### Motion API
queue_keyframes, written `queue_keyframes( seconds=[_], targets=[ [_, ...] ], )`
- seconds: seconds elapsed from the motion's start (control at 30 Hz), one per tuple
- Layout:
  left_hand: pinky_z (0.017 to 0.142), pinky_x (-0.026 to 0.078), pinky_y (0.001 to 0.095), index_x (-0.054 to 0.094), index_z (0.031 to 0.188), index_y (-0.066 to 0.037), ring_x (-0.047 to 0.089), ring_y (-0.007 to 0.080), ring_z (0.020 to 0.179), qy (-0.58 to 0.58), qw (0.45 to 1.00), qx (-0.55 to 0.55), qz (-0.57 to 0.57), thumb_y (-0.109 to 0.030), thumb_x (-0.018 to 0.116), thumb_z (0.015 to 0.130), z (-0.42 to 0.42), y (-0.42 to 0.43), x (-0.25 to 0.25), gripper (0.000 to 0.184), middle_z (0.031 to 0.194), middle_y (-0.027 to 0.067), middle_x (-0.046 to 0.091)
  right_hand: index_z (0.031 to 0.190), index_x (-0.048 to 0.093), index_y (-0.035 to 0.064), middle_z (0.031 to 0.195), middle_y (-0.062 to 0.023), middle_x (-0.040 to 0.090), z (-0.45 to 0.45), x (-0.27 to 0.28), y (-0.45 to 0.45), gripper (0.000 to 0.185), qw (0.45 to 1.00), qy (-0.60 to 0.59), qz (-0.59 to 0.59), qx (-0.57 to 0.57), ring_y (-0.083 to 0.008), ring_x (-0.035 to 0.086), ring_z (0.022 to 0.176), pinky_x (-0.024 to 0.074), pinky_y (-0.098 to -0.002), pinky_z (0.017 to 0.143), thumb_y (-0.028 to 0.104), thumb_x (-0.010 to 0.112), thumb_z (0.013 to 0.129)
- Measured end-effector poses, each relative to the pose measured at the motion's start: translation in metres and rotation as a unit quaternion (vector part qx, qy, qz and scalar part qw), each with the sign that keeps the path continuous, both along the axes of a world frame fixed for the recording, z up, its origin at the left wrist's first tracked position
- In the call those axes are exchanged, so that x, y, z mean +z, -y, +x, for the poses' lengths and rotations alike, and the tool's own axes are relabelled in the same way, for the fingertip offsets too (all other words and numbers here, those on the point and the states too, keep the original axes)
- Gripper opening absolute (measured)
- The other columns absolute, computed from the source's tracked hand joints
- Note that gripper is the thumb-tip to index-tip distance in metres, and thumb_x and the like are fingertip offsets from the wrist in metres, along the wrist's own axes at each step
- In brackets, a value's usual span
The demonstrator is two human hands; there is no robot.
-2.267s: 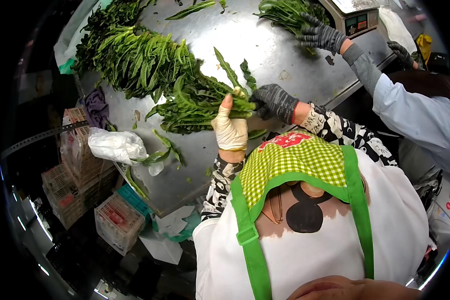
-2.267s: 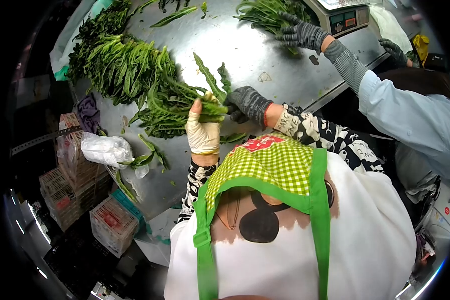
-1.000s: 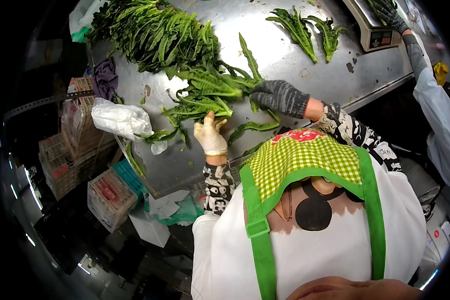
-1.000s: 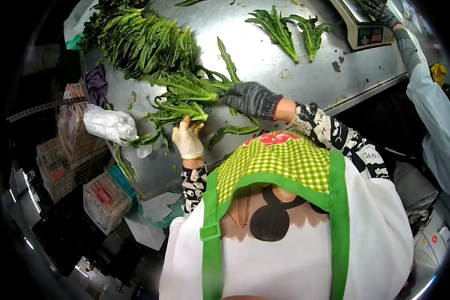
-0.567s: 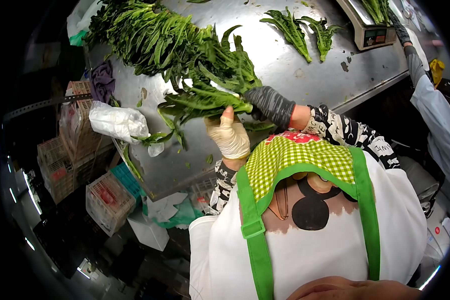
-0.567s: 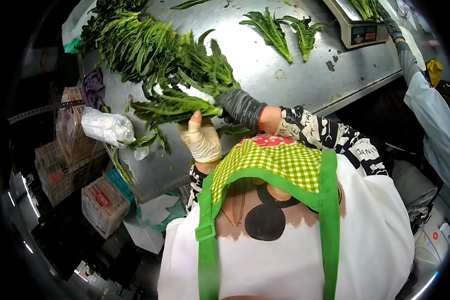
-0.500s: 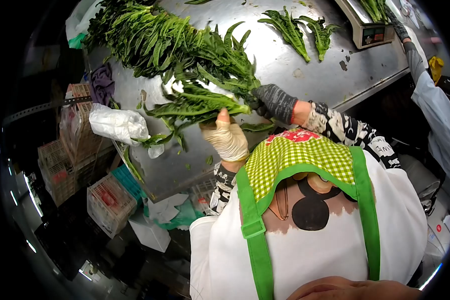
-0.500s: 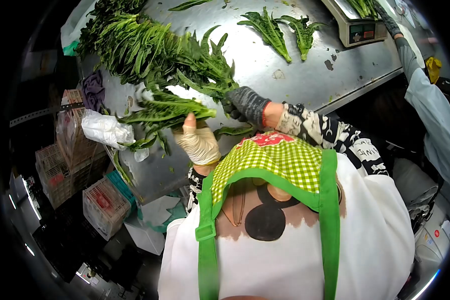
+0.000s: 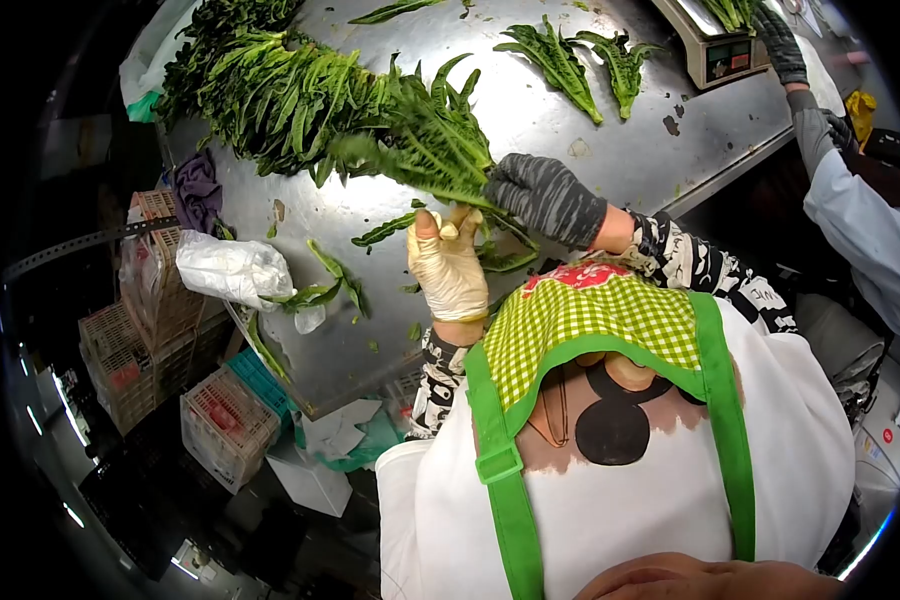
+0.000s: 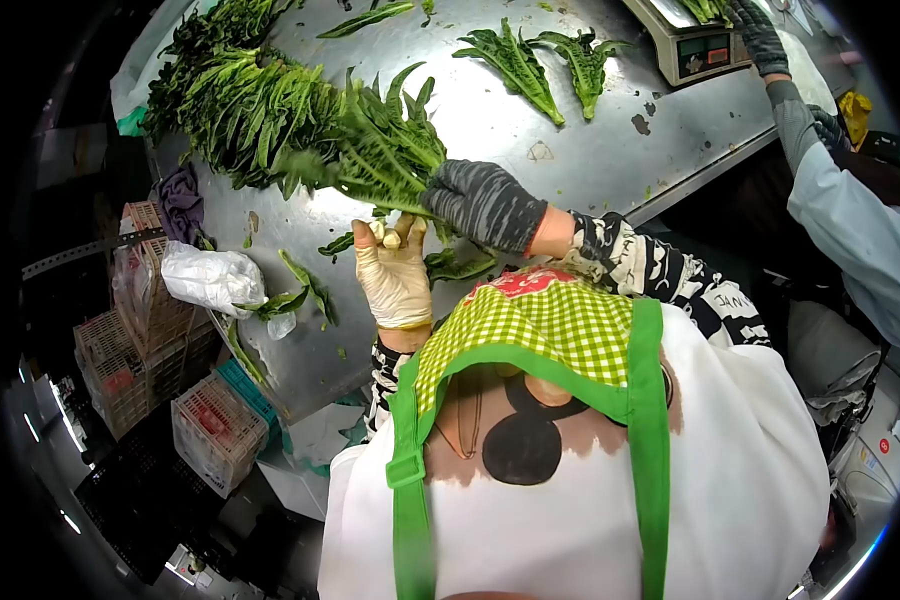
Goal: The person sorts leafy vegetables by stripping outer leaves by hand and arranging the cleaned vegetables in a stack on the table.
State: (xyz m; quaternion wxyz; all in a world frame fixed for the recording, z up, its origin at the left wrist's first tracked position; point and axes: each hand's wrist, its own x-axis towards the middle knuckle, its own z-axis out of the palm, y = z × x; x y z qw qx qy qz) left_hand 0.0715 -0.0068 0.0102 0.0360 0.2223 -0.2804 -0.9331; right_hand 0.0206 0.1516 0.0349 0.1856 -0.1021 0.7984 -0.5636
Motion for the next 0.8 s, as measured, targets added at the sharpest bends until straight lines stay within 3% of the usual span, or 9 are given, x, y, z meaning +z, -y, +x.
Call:
queue_keyframes(
  seconds=[0.13,0.17,0.27,0.3,0.37,0.47,0.53,0.67,0.8],
  targets=[
    [0.068,0.049,0.0313,0.058,0.088,-0.010,0.059,0.0182,0.077,0.065,0.994,-0.080,-0.030,-0.031,0.073,0.081,0.000,0.000,-0.007,0.027,0.075,-0.0001,0.055,0.098,0.061,-0.0020,0.086,-0.0197,0.061,0.005,-0.016,-0.001,0.021,0.997,-0.060,-0.032,0.040,-0.0309,0.061,0.079,0.0477,-0.0395,0.069,0.016,0.059,0.088],
    [0.079,0.045,0.0369,0.060,0.098,-0.009,0.058,0.0205,0.091,0.055,0.988,-0.136,-0.041,-0.037,0.072,0.081,0.002,0.005,-0.012,0.036,0.088,0.0019,0.059,0.099,0.062,-0.0021,0.089,-0.0193,0.061,0.005,-0.034,0.000,0.020,0.974,-0.208,0.007,0.086,-0.0299,0.061,0.081,0.0486,-0.0389,0.070,0.014,0.056,0.089],
    [0.080,0.045,0.0360,0.061,0.098,-0.007,0.057,0.0185,0.090,0.047,0.991,-0.115,-0.054,-0.029,0.074,0.080,0.002,-0.002,-0.005,0.031,0.095,0.0028,0.061,0.097,0.062,-0.0011,0.088,-0.0178,0.062,0.010,-0.051,-0.002,0.019,0.944,-0.311,0.063,0.096,-0.0283,0.062,0.080,0.0496,-0.0377,0.070,0.014,0.054,0.090],
    [0.079,0.045,0.0342,0.064,0.094,-0.006,0.058,0.0172,0.087,0.056,0.990,-0.084,-0.099,-0.025,0.074,0.080,0.002,-0.008,-0.005,0.026,0.096,0.0033,0.063,0.096,0.063,-0.0012,0.090,-0.0193,0.062,0.010,-0.050,-0.004,0.018,0.950,-0.296,0.066,0.081,-0.0268,0.062,0.082,0.0503,-0.0367,0.070,0.012,0.052,0.091],
    [0.073,0.046,0.0304,0.067,0.085,-0.006,0.058,0.0137,0.078,0.085,0.978,-0.055,-0.182,-0.023,0.075,0.080,0.008,-0.014,-0.009,0.020,0.088,0.0016,0.064,0.096,0.063,-0.0021,0.094,-0.0219,0.062,0.002,-0.045,-0.007,0.019,0.991,-0.072,0.086,0.078,-0.0270,0.063,0.084,0.0504,-0.0372,0.069,0.013,0.052,0.090],
    [0.066,0.044,0.0278,0.068,0.080,-0.007,0.056,0.0109,0.071,0.107,0.974,-0.020,-0.198,-0.022,0.077,0.078,0.002,-0.010,-0.006,0.018,0.081,-0.0003,0.063,0.100,0.063,-0.0020,0.096,-0.0245,0.061,-0.001,-0.067,-0.021,0.026,0.975,-0.122,0.109,0.149,-0.0284,0.063,0.086,0.0502,-0.0393,0.067,0.020,0.057,0.088],
    [0.062,0.042,0.0266,0.068,0.077,-0.008,0.054,0.0100,0.068,0.129,0.972,-0.021,-0.195,-0.022,0.078,0.077,0.003,-0.003,-0.007,0.018,0.077,-0.0014,0.061,0.101,0.063,-0.0009,0.092,-0.0234,0.063,0.006,-0.066,-0.025,0.028,0.869,-0.437,0.156,0.171,-0.0288,0.063,0.084,0.0497,-0.0408,0.068,0.023,0.059,0.087],
    [0.055,0.040,0.0255,0.066,0.076,-0.005,0.050,0.0092,0.061,0.128,0.979,-0.047,-0.149,-0.020,0.079,0.076,0.006,-0.007,-0.010,0.020,0.073,-0.0016,0.058,0.099,0.063,0.0016,0.089,-0.0206,0.063,0.012,-0.013,-0.004,0.034,0.977,-0.130,0.129,0.105,-0.0332,0.061,0.082,0.0483,-0.0428,0.071,0.033,0.056,0.087],
    [0.051,0.038,0.0227,0.061,0.086,-0.009,0.045,0.0069,0.058,0.093,0.983,-0.075,-0.137,-0.021,0.080,0.076,0.004,-0.017,-0.005,0.024,0.071,-0.0032,0.054,0.089,0.063,0.0039,0.082,-0.0155,0.062,0.012,-0.033,0.002,0.035,0.967,-0.183,0.100,0.148,-0.0336,0.061,0.078,0.0486,-0.0414,0.065,0.038,0.058,0.085]
  ],
)
